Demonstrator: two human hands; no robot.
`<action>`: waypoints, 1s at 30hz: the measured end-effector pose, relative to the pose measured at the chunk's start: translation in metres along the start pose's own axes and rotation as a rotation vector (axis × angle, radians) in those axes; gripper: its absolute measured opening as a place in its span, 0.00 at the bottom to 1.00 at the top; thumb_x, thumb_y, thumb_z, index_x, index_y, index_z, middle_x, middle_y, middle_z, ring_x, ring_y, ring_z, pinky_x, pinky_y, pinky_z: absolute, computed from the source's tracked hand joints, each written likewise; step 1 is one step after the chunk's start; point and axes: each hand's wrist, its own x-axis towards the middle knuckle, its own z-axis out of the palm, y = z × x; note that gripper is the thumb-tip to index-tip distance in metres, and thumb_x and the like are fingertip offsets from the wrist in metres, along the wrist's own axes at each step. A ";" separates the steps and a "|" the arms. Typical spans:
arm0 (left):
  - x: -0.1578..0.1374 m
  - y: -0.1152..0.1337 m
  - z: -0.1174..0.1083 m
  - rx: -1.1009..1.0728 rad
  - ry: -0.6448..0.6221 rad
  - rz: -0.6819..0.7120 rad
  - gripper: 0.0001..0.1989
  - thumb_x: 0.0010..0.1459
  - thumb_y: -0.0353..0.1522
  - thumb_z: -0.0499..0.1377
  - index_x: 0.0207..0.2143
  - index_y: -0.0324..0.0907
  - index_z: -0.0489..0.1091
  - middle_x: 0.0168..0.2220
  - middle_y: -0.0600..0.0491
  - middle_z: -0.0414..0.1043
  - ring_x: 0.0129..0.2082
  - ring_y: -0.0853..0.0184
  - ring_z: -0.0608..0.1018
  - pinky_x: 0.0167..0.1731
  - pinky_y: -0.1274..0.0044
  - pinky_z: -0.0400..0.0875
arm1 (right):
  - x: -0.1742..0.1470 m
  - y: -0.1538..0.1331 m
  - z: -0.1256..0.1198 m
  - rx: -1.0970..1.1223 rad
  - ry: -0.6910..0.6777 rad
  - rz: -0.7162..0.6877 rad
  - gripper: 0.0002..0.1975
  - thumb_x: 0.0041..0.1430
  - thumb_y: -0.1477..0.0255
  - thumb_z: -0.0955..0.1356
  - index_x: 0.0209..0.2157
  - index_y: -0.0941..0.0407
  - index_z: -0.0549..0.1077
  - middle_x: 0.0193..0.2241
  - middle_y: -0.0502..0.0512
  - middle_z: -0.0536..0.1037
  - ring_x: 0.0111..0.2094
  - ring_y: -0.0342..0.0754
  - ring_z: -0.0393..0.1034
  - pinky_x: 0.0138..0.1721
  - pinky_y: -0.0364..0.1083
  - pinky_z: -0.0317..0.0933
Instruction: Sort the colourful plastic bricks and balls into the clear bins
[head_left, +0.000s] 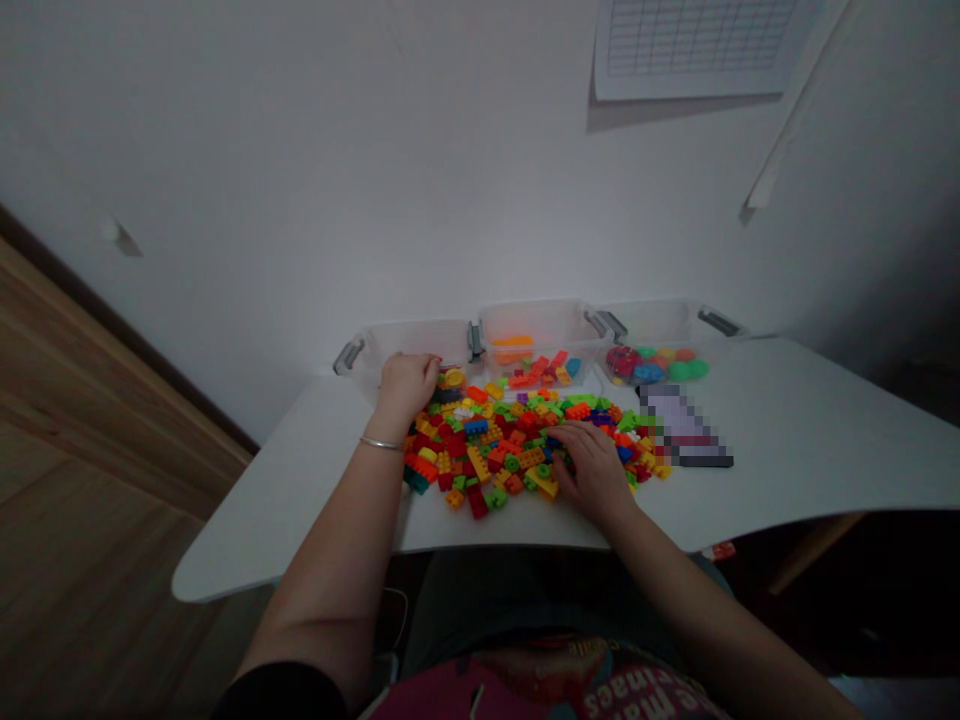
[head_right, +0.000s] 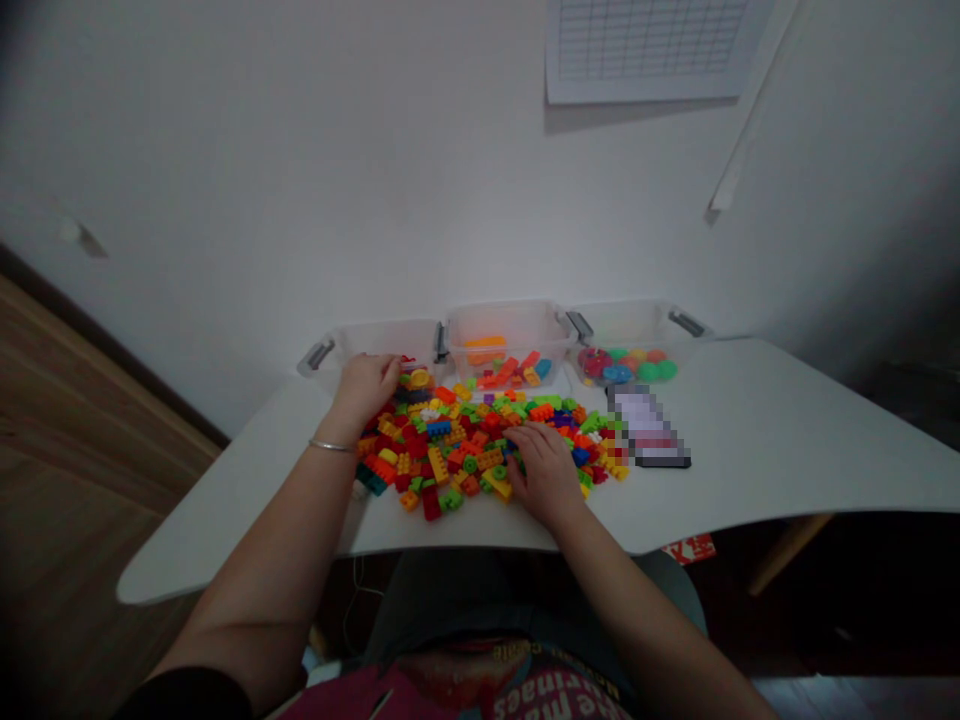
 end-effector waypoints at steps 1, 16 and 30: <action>0.000 -0.001 0.000 -0.058 0.010 0.012 0.21 0.64 0.35 0.45 0.42 0.38 0.76 0.41 0.43 0.79 0.43 0.58 0.77 0.55 0.61 0.60 | 0.000 0.000 0.000 -0.002 -0.003 -0.001 0.16 0.58 0.75 0.64 0.49 0.58 0.71 0.44 0.59 0.78 0.50 0.55 0.68 0.54 0.57 0.62; -0.073 0.017 -0.024 0.161 -0.077 0.064 0.09 0.57 0.34 0.59 0.35 0.43 0.78 0.40 0.43 0.75 0.43 0.50 0.74 0.45 0.60 0.68 | 0.002 -0.003 -0.001 -0.008 0.008 -0.003 0.16 0.58 0.75 0.64 0.49 0.58 0.71 0.44 0.60 0.78 0.49 0.55 0.68 0.53 0.56 0.62; -0.087 0.010 0.005 0.148 -0.147 0.080 0.14 0.59 0.31 0.53 0.35 0.44 0.80 0.56 0.43 0.68 0.53 0.50 0.68 0.50 0.61 0.67 | 0.004 -0.004 -0.003 -0.008 0.015 0.007 0.17 0.57 0.75 0.64 0.49 0.56 0.71 0.44 0.59 0.78 0.50 0.55 0.68 0.53 0.57 0.62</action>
